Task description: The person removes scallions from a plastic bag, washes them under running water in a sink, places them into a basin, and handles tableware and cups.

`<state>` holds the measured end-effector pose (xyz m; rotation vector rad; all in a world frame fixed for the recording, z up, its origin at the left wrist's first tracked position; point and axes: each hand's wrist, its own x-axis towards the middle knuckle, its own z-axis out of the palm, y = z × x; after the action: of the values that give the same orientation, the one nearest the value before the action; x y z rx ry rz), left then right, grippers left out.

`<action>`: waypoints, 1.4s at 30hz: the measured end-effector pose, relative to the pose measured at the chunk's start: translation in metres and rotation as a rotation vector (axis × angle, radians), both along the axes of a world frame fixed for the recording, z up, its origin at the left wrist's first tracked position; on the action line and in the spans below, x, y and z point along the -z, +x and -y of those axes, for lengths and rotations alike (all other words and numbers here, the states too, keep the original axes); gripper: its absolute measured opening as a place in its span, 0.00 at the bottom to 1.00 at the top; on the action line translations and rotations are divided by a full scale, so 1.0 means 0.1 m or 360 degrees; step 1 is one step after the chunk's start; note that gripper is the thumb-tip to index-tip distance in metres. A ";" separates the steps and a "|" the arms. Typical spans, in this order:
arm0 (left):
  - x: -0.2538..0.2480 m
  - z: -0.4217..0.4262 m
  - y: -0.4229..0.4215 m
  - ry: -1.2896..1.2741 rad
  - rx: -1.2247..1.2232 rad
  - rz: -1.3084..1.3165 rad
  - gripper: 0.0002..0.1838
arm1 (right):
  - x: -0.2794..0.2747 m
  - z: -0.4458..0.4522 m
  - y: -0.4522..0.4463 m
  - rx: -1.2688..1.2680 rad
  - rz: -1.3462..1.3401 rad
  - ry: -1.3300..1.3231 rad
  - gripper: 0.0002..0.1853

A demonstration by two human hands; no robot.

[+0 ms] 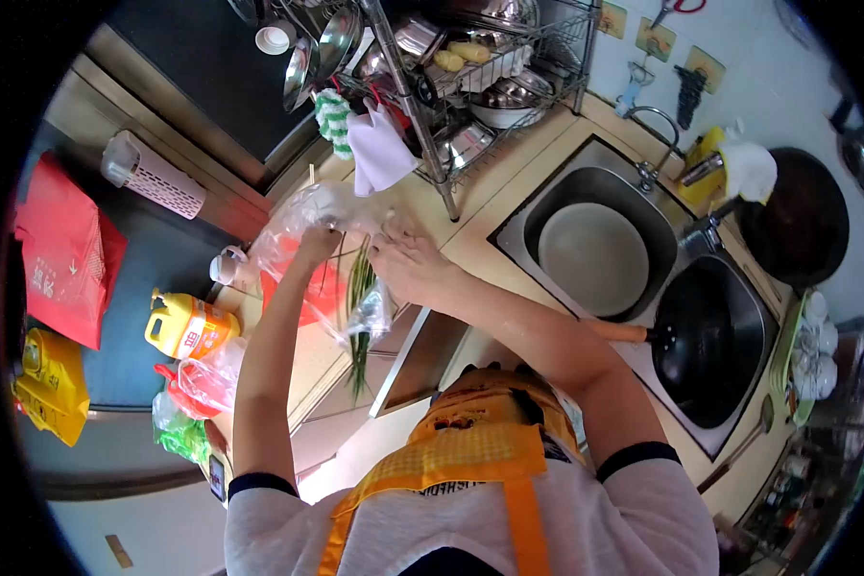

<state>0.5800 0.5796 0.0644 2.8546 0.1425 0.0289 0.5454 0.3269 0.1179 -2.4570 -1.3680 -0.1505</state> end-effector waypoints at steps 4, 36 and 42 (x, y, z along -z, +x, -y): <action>0.07 0.07 -0.09 -0.0167 -0.0081 0.0002 0.22 | 0.02 0.00 0.10 -0.0084 -0.0093 -0.0028 0.21; 0.67 0.03 0.00 -0.0935 0.0048 -0.0394 0.18 | 0.16 -0.26 0.29 0.0207 -0.0344 0.0168 0.23; 0.78 -0.37 0.37 -0.0220 0.0365 0.0002 0.15 | -0.15 -0.24 0.41 0.0184 -0.0409 0.0232 0.18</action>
<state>0.6166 0.6163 -0.0135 2.7142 -0.1769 -0.0249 0.5864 0.3508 0.1326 -2.3390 -1.0701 0.0377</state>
